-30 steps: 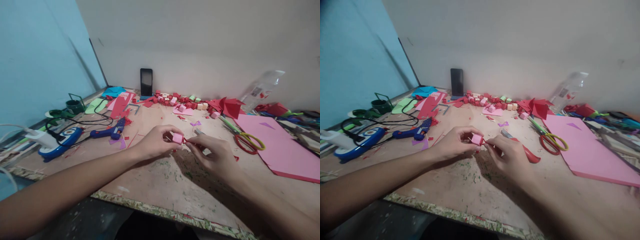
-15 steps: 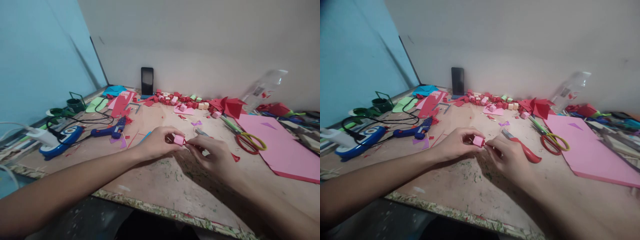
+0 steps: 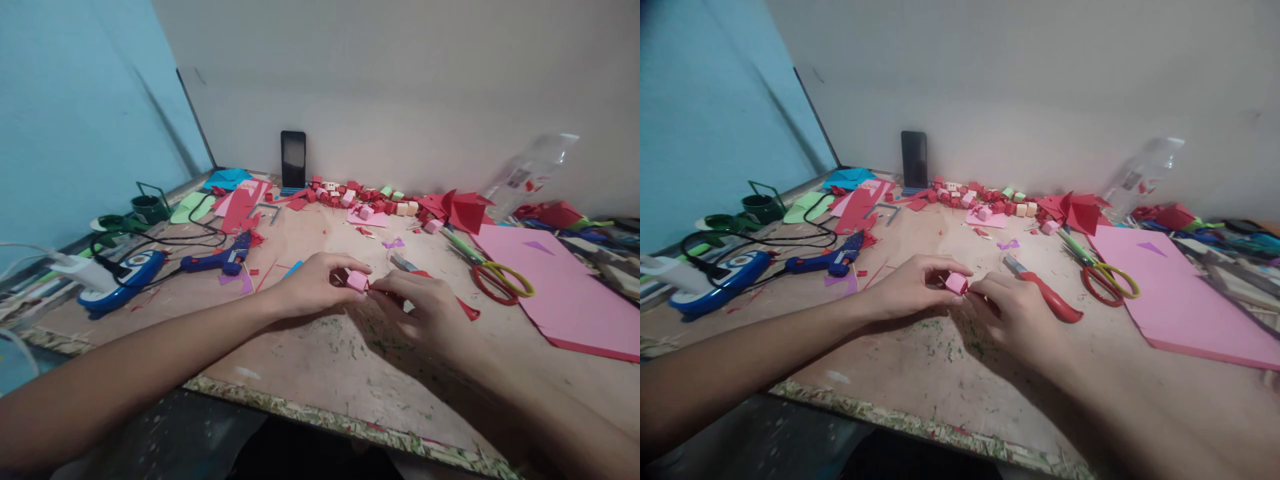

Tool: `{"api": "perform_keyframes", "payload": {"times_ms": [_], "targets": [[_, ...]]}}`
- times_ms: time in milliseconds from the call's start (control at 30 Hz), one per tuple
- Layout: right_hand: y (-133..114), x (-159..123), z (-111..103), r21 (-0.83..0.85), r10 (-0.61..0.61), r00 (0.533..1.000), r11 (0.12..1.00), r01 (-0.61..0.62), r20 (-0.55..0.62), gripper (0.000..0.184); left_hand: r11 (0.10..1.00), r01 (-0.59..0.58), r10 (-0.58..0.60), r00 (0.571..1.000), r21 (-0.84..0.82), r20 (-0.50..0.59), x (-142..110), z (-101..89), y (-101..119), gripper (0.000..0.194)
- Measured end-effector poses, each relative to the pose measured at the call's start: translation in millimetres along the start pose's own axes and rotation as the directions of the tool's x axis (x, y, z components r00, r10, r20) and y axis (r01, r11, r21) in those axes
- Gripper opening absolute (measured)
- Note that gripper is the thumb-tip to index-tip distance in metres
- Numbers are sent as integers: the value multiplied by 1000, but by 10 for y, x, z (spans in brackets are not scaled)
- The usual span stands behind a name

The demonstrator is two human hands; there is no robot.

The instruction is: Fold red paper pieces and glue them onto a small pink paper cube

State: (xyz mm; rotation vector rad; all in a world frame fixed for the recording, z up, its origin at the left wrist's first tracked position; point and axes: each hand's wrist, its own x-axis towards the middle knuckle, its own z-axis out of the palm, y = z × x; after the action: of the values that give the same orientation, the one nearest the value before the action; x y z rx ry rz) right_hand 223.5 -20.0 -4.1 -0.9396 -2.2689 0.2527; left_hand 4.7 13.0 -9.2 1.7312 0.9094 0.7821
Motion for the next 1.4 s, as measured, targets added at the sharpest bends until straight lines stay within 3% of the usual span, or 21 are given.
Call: {"api": "perform_keyframes", "payload": {"times_ms": [233,400,533,800,933,1167,1333,1400], "targets": [[-44,-3,-46,-11,58,998,998,-58,6,17,999,-9,8,1000,-37,-9,-10,10,69,55],[-72,43,-124,114,218,974,971,-210,-60,22,980,-55,49,998,-191,-36,9,-21,79,32],[-7,76,-116,223,320,941,931,-291,-108,19,983,-53,53,999,-175,-2,15,-67,89,29],[15,86,-114,284,338,937,910,-303,-85,21,966,6,1,1000,-259,26,17,-73,75,55],[44,71,-77,282,329,942,911,-300,-60,17,971,-26,20,999,-239,-28,26,-31,59,65],[60,56,-33,247,312,950,922,-298,-21,17,989,-61,55,997,-134,-51,-25,39,103,37],[35,54,-40,254,334,943,911,-324,3,19,990,-77,75,997,-118,-24,-41,42,98,52],[25,61,-40,257,319,948,915,-311,14,19,993,-76,72,997,-93,-38,-44,44,87,47]]}}
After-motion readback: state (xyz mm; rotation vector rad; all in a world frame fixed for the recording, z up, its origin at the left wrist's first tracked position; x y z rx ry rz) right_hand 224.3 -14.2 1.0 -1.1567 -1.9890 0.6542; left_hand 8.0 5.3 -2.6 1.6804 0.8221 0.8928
